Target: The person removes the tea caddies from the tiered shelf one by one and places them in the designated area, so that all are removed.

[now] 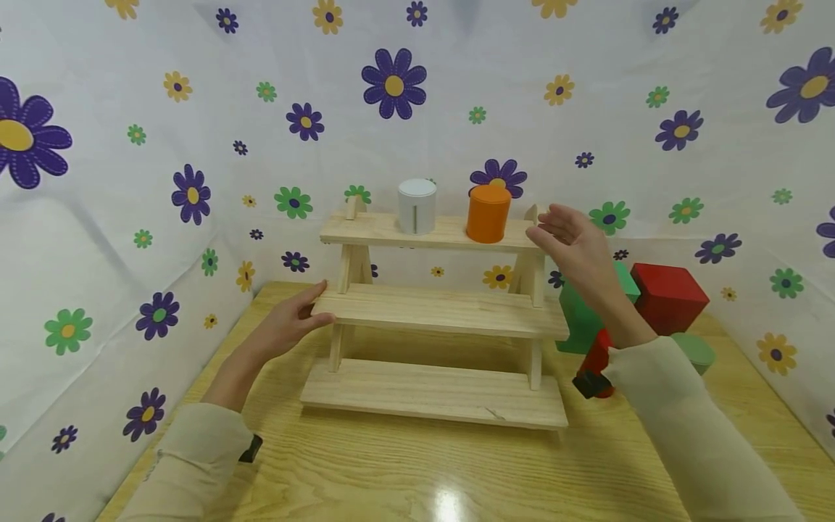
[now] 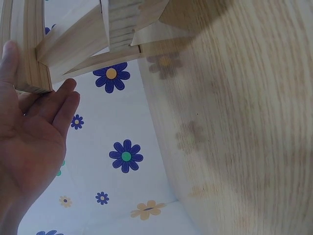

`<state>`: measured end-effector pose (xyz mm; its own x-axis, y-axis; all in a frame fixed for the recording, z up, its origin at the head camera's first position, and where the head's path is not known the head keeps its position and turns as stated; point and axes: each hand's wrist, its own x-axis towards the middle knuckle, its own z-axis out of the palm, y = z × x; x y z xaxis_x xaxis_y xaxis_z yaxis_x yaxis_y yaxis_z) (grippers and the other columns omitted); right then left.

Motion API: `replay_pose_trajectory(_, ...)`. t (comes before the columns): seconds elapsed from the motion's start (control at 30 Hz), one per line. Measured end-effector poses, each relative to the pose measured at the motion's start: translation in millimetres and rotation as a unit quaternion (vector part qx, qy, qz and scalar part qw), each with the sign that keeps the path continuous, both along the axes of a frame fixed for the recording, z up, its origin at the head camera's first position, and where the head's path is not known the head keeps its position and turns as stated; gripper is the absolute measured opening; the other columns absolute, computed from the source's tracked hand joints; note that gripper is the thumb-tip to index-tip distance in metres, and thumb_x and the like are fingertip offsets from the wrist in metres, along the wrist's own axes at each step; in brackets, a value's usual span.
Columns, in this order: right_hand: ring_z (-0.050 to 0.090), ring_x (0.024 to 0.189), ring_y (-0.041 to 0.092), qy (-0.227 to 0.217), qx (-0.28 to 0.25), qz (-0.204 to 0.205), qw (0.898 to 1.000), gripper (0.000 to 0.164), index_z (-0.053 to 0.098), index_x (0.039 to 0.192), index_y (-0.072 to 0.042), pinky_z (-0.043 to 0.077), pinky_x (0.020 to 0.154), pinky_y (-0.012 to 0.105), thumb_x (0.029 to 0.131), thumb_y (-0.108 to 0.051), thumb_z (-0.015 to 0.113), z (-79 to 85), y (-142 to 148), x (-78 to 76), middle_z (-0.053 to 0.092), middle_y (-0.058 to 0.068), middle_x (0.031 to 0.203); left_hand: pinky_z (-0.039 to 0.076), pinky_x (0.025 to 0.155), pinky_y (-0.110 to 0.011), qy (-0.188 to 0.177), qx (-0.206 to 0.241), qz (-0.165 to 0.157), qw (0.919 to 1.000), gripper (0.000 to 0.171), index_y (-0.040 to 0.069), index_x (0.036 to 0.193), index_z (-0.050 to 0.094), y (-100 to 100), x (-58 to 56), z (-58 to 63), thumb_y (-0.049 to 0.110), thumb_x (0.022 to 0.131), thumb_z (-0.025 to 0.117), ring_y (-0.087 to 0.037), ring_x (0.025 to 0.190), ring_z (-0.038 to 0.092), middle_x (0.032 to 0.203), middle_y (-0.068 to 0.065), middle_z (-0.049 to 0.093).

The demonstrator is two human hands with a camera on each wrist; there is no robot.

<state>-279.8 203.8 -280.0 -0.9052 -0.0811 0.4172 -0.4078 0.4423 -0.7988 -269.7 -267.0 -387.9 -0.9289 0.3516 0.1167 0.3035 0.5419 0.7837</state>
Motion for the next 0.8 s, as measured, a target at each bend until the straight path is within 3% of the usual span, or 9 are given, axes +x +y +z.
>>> replay_pose_trajectory(0.5,0.046,0.142,0.035,-0.014,-0.018,0.030,0.999,0.081,0.032,0.158,0.003,0.037,0.118,0.048,0.099,-0.035,0.072,9.6,-31,-24.4,0.048,0.021,0.154,0.035,0.116,-0.055,0.002,-0.007,0.000,1.0000,0.080,0.004,0.165,0.019,1,-0.1,3.1,0.035,0.105,0.063,-0.040,0.149,0.033,0.169,-0.018,0.018)
replay_pose_trajectory(0.8,0.050,0.138,0.032,-0.006,-0.039,0.052,0.998,0.072,0.039,0.155,0.001,0.039,0.117,0.045,0.099,-0.030,0.073,10.8,-49,-37.8,0.052,0.018,0.149,0.034,0.117,-0.053,-0.004,-0.002,0.001,1.0000,0.081,0.006,0.165,0.018,0,-0.9,-0.3,0.037,0.105,0.063,-0.038,0.151,0.030,0.170,-0.015,0.017)
